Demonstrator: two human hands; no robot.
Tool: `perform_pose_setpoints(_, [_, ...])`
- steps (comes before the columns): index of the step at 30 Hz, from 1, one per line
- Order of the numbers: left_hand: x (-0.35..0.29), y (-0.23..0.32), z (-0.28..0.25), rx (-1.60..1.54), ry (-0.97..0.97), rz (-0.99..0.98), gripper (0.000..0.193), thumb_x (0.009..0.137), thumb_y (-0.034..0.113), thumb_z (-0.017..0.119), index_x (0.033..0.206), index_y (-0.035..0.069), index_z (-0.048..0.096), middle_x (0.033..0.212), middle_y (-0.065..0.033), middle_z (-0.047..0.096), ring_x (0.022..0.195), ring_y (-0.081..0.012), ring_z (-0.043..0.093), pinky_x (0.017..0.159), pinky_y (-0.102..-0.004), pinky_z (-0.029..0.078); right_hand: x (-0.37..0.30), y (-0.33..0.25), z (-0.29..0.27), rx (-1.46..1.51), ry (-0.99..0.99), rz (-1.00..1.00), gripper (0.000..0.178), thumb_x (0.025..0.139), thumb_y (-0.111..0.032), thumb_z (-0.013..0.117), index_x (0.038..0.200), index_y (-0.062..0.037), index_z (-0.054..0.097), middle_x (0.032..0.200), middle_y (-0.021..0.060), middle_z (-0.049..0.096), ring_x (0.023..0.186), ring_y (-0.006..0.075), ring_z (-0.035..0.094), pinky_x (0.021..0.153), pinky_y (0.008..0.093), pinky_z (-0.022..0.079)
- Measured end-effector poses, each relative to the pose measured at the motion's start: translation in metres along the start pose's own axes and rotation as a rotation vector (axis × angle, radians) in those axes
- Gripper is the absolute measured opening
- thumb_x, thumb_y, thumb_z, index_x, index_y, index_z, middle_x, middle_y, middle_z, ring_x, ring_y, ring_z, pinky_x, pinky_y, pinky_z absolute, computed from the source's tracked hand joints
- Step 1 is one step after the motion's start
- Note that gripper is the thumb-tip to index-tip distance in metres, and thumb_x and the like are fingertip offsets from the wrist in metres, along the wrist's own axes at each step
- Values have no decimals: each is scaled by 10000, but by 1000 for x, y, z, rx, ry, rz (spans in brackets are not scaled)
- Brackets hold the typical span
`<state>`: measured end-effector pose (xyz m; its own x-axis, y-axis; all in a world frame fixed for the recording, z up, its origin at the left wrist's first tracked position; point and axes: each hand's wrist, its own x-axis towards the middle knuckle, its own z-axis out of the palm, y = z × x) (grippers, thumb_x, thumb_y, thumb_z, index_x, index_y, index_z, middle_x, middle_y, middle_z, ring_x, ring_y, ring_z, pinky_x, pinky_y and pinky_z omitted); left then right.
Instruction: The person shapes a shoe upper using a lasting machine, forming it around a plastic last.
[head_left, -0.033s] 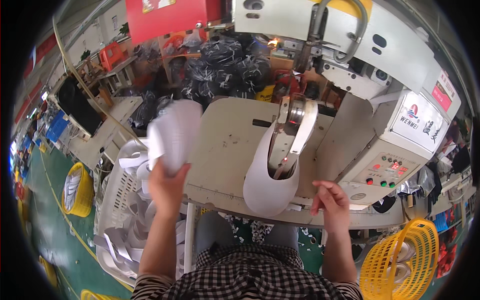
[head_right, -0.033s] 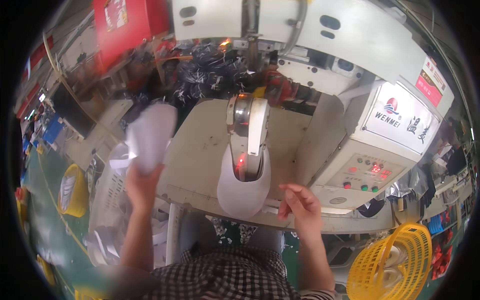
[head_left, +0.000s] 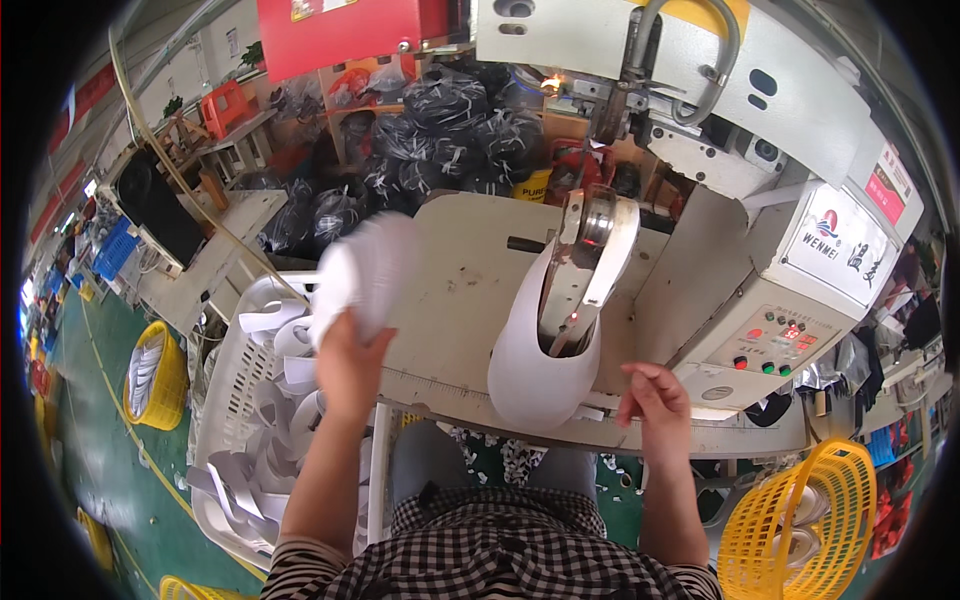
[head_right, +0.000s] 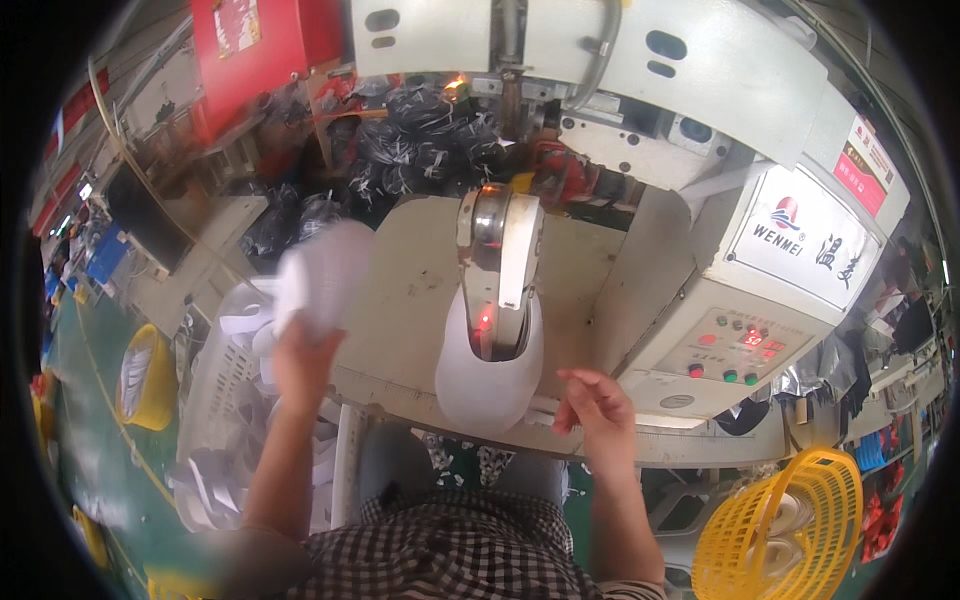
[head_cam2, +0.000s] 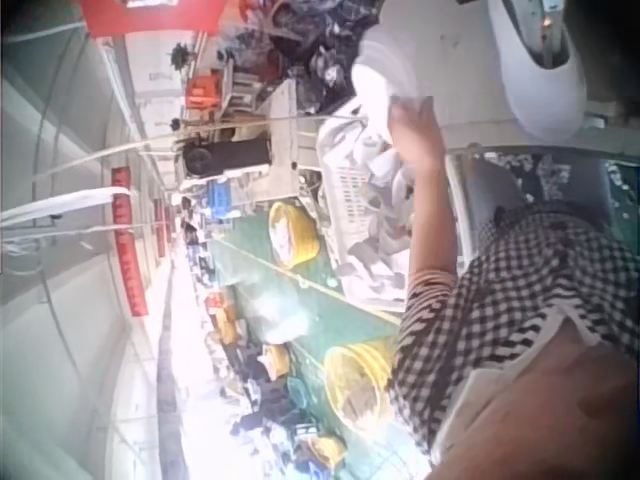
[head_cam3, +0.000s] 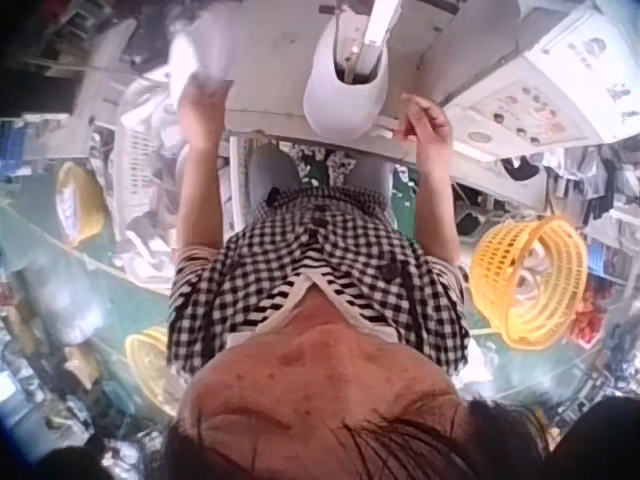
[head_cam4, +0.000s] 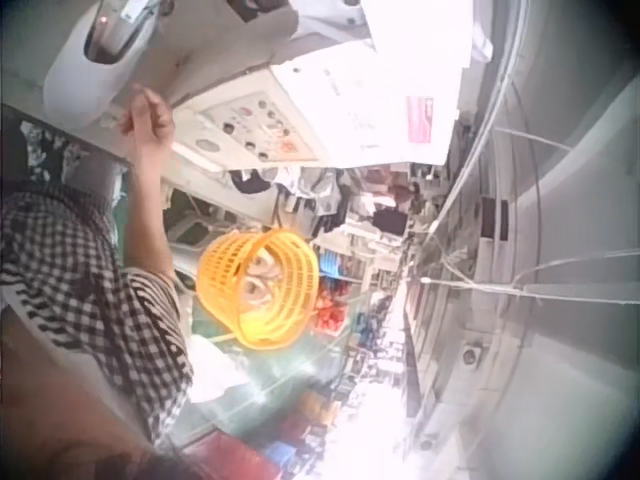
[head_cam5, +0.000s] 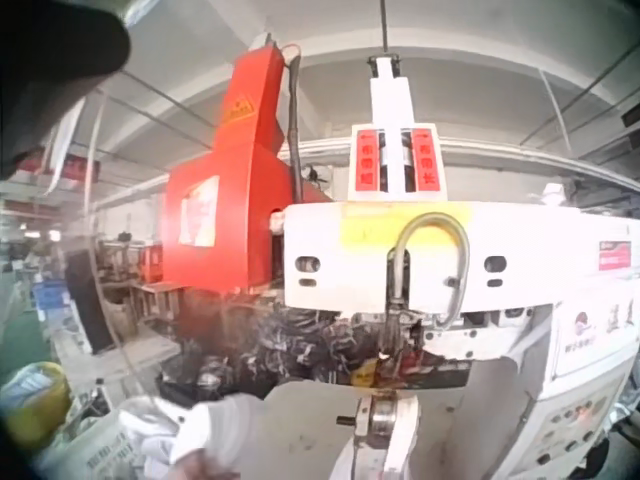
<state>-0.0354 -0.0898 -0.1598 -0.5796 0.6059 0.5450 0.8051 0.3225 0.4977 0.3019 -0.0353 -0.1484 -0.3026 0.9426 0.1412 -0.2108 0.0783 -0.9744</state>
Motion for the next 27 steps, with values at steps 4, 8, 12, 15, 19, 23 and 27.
perform_pose_setpoints(4, [-13, -26, 55, 138, -401, 350, 453, 719, 284, 645, 1084, 39, 535, 1004, -139, 561, 966, -335, 498, 835, -400, 409, 4, 37, 5, -35, 53, 80, 191, 875, -139, 514, 1004, -5, 557, 691, 29, 562, 605, 104, 544, 556, 220, 442])
perform_pose_setpoints(8, [-21, -28, 53, 95, -392, 336, 416, 709, 243, 666, 1048, 39, 538, 1037, -134, 539, 1005, -330, 475, 844, -395, 403, -1, 55, -1, -102, 41, 101, 232, 876, -141, 520, 1055, 6, 527, 855, 57, 562, 792, 120, 543, 671, 250, 455])
perform_pose_setpoints(12, [-18, 8, 26, -123, -135, 323, 360, 736, 206, 649, 1041, 49, 541, 1055, -131, 531, 1012, -313, 479, 868, -391, 387, 5, 61, -1, -136, 110, 69, 379, 893, -249, 490, 1164, 14, 458, 1071, 110, 539, 1000, 177, 520, 856, 316, 421])
perform_pose_setpoints(15, [-48, 32, 17, -694, -449, 130, 441, 787, 235, 622, 1140, 13, 479, 1104, -135, 484, 1074, -304, 452, 900, -365, 380, 18, 51, 10, -84, 94, 99, 468, 904, -341, 445, 1202, 19, 424, 1126, 123, 523, 1023, 199, 517, 899, 338, 394])
perform_pose_setpoints(19, [-74, 43, 57, -913, -630, -108, 434, 860, 263, 524, 1214, 34, 419, 1199, -108, 447, 1043, -220, 466, 884, -344, 371, 35, 43, 16, -84, -31, 141, 565, 897, -441, 412, 1225, 19, 411, 1091, 127, 528, 990, 198, 512, 881, 309, 388])
perform_pose_setpoints(23, [-75, 62, 47, -1225, -898, -707, 518, 899, 393, 404, 1268, 31, 365, 1220, -87, 438, 1103, -218, 420, 904, -356, 349, 39, 31, 21, -87, -67, 313, 571, 883, -489, 406, 1186, -7, 448, 1067, 104, 537, 955, 187, 526, 860, 310, 404])
perform_pose_setpoints(27, [-65, 61, 41, -1228, -969, -666, 543, 902, 422, 376, 1285, 38, 351, 1253, -87, 415, 1146, -210, 384, 925, -363, 328, 42, 37, 20, -92, -102, 372, 553, 888, -495, 393, 1166, -23, 468, 1053, 91, 541, 947, 176, 526, 854, 315, 415])
